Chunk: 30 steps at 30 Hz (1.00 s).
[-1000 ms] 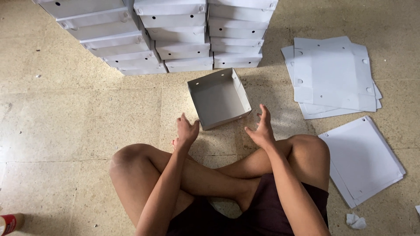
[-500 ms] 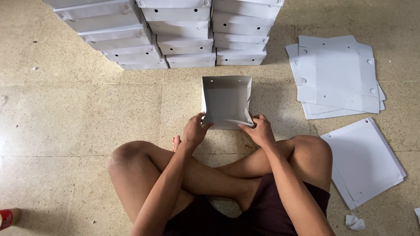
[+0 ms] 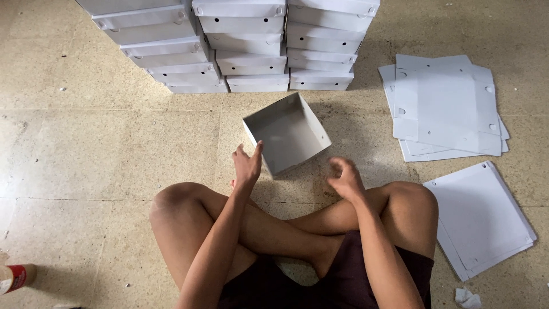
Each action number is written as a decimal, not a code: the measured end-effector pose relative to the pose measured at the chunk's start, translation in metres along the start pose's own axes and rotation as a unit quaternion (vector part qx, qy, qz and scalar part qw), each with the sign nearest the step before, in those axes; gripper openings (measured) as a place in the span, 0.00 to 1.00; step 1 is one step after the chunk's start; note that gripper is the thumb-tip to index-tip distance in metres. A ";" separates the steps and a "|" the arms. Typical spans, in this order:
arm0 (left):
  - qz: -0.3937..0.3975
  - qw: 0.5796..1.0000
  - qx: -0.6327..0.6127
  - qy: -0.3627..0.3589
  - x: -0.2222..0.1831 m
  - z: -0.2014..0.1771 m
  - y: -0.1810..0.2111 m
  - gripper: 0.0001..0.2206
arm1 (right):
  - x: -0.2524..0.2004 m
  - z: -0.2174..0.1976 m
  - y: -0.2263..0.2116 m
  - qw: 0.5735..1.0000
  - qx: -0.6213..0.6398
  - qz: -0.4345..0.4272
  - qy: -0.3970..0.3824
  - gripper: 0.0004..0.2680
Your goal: Assembling cardboard boxes from flat pre-cut sheets by folding along creases and tucking tabs.
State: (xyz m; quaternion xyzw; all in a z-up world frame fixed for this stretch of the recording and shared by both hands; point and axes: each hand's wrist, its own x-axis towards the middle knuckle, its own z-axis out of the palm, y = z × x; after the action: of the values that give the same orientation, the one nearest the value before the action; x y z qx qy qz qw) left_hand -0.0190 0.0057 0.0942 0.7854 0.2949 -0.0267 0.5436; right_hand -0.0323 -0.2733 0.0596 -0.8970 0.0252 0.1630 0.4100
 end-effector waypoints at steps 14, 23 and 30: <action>0.187 0.940 0.228 -0.170 0.028 0.033 -0.045 0.37 | 0.025 0.016 0.010 0.998 -0.010 -0.045 0.050 0.21; 0.164 0.950 0.221 -0.145 0.033 0.034 -0.044 0.47 | 0.024 0.027 0.007 0.996 -0.057 -0.029 0.069 0.29; 0.217 0.948 0.218 -0.076 -0.006 0.005 0.005 0.42 | 0.004 0.011 -0.024 0.998 -0.034 -0.051 -0.013 0.35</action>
State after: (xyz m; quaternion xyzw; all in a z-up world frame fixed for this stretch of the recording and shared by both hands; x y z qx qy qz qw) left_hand -0.0203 -0.0028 0.0982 0.9253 0.0621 -0.0312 0.3727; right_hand -0.0276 -0.2485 0.0692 -0.9082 -0.0315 0.1548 0.3876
